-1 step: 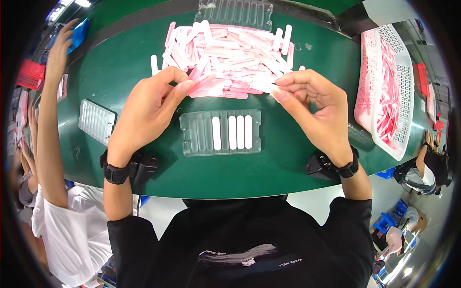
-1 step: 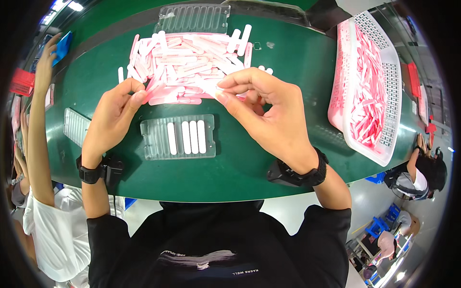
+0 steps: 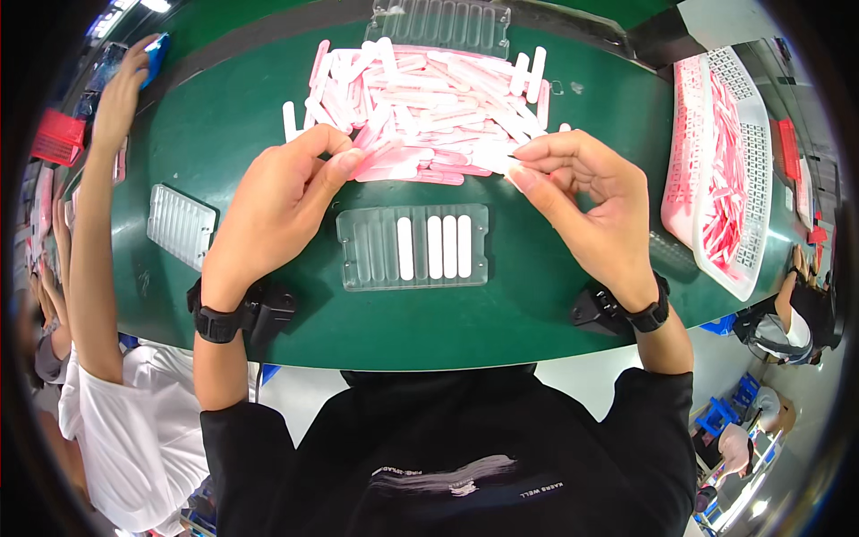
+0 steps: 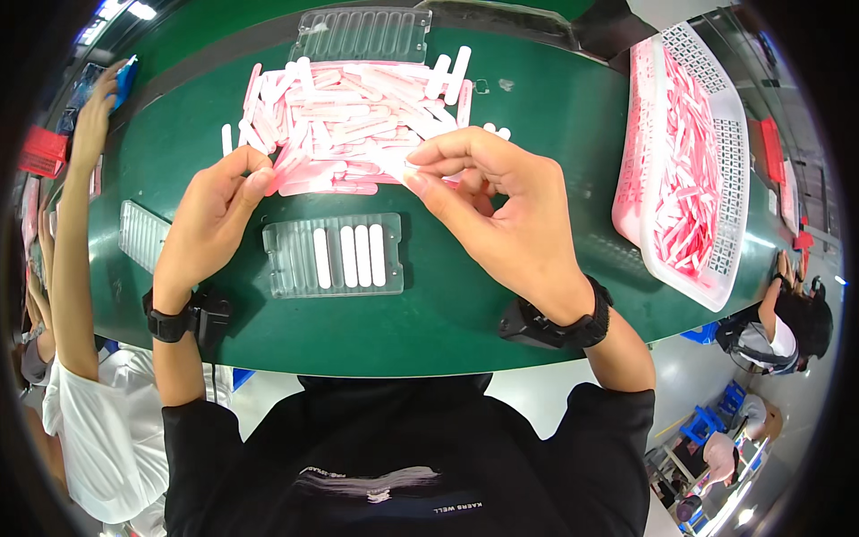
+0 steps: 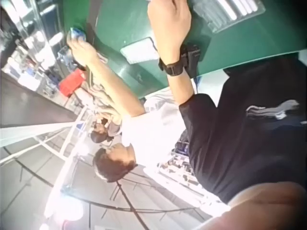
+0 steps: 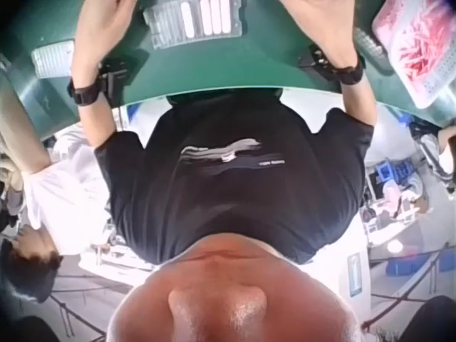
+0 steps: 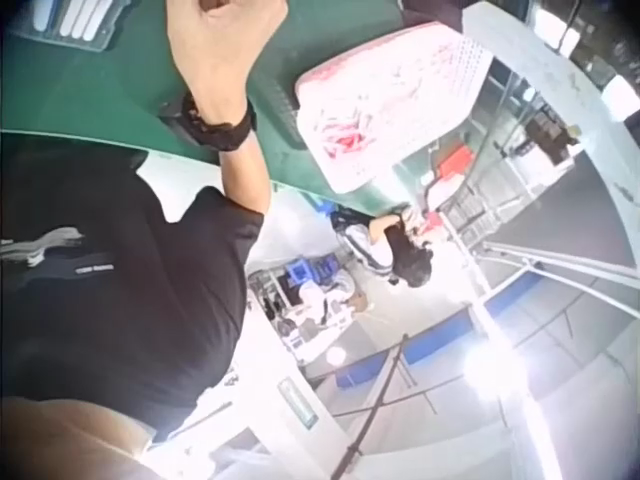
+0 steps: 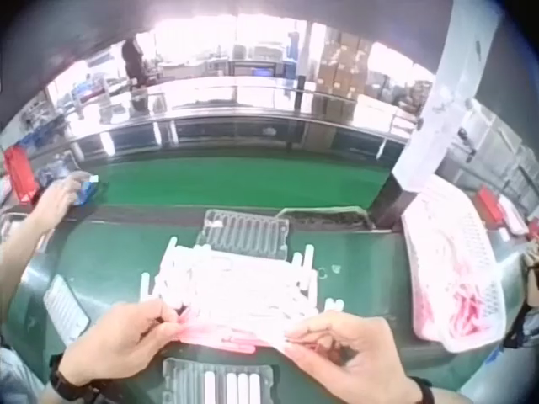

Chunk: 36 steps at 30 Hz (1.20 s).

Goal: Sort small pink and white plastic components into a plastic tray.

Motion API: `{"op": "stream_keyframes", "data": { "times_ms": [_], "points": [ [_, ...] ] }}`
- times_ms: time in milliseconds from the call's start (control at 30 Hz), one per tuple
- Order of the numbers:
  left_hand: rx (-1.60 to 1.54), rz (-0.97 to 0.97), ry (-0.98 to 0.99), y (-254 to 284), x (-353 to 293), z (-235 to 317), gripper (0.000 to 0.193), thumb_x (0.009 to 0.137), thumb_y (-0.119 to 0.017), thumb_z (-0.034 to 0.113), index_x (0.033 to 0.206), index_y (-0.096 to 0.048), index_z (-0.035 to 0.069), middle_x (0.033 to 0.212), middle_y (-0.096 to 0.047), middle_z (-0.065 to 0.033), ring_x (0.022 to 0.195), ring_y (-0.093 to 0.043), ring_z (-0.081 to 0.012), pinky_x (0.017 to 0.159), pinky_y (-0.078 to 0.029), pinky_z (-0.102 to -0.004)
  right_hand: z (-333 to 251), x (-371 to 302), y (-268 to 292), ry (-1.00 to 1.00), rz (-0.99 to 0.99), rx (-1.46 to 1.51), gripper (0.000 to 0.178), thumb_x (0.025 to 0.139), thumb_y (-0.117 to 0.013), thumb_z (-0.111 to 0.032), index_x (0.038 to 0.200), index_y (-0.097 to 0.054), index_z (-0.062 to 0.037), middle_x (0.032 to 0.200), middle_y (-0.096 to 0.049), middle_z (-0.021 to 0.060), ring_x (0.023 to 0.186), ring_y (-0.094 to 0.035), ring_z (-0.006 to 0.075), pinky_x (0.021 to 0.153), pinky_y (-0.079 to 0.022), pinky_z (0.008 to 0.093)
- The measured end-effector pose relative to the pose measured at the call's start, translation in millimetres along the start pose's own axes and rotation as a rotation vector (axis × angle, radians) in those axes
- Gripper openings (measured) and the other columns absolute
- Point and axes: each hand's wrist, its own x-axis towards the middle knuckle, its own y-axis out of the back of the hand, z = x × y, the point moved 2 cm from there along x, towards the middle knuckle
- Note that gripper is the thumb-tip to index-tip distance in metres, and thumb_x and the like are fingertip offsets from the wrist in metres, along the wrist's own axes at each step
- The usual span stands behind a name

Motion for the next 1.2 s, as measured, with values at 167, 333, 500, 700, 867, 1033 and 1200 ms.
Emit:
{"op": "stream_keyframes", "data": {
  "times_ms": [167,333,500,700,867,1033,1200],
  "points": [
    [0.035,0.055,-0.107,-3,0,-1,0.031,0.114,-0.053,0.028,0.100,-0.059,0.002,0.070,-0.044,-0.0080,0.063,-0.039,-0.0222,0.060,-0.036,-0.0365,-2,-1,0,-0.026,-0.023,-0.028,0.018,0.095,-0.078,-0.006,0.112,-0.078,-0.0026,0.086,-0.076,0.0017,0.058,-0.045,0.0001,0.054,-0.037,0.0205],
    [0.079,0.100,-0.155,-1,2,-1,0.026,0.110,-0.059,0.024,0.099,-0.064,0.001,0.064,-0.050,-0.0140,0.055,-0.046,-0.0283,0.056,-0.038,-0.0407,1,-2,-1,-0.064,-0.063,-0.039,0.022,0.095,-0.076,-0.006,0.116,-0.079,-0.0027,0.083,-0.076,0.0013,0.059,-0.044,0.0004,0.054,-0.037,0.0208],
    [0.098,0.157,-0.149,-4,3,-6,0.017,0.102,-0.071,0.015,0.093,-0.068,0.002,0.061,-0.051,-0.0097,0.050,-0.044,-0.0208,0.051,-0.033,-0.0374,-1,-1,-2,-0.065,-0.083,-0.033,0.022,0.095,-0.073,-0.003,0.116,-0.079,-0.0022,0.081,-0.074,0.0006,0.058,-0.044,0.0005,0.054,-0.037,0.0212],
    [0.157,0.122,-0.125,-1,2,-5,0.013,0.099,-0.071,0.007,0.090,-0.066,-0.002,0.057,-0.037,0.0004,0.054,-0.026,-0.0072,0.052,-0.022,-0.0312,-1,0,0,-0.070,-0.104,-0.017,0.022,0.094,-0.071,-0.001,0.115,-0.078,-0.0011,0.074,-0.066,-0.0019,0.058,-0.046,0.0006,0.057,-0.040,0.0214],
    [0.173,0.135,-0.161,-1,3,-4,0.012,0.093,-0.071,0.005,0.084,-0.064,-0.001,0.053,-0.029,0.0020,0.053,-0.020,-0.0070,0.053,-0.019,-0.0314,-1,0,-1,-0.064,-0.101,0.004,0.023,0.096,-0.070,-0.001,0.117,-0.077,0.0004,0.077,-0.069,0.0001,0.062,-0.052,0.0006,0.060,-0.044,0.0206],
    [0.239,0.101,-0.190,1,2,-4,0.011,0.094,-0.066,0.002,0.084,-0.063,-0.001,0.056,-0.039,0.0036,0.054,-0.026,-0.0038,0.052,-0.021,-0.0285,-4,-1,-3,-0.162,-0.089,0.164,0.023,0.098,-0.070,-0.003,0.120,-0.076,0.0026,0.092,-0.078,0.0063,0.067,-0.061,0.0019,0.063,-0.052,0.0207],
    [-0.275,-0.089,0.001,-1,-2,-10,0.008,0.099,-0.060,-0.001,0.092,-0.062,-0.003,0.079,-0.061,0.0060,0.064,-0.041,0.0024,0.055,-0.029,-0.0199,-3,-1,-4,-0.193,-0.107,0.168,0.023,0.099,-0.071,-0.006,0.119,-0.075,0.0034,0.097,-0.080,0.0072,0.068,-0.064,0.0024,0.062,-0.052,0.0203]
  ]
}}
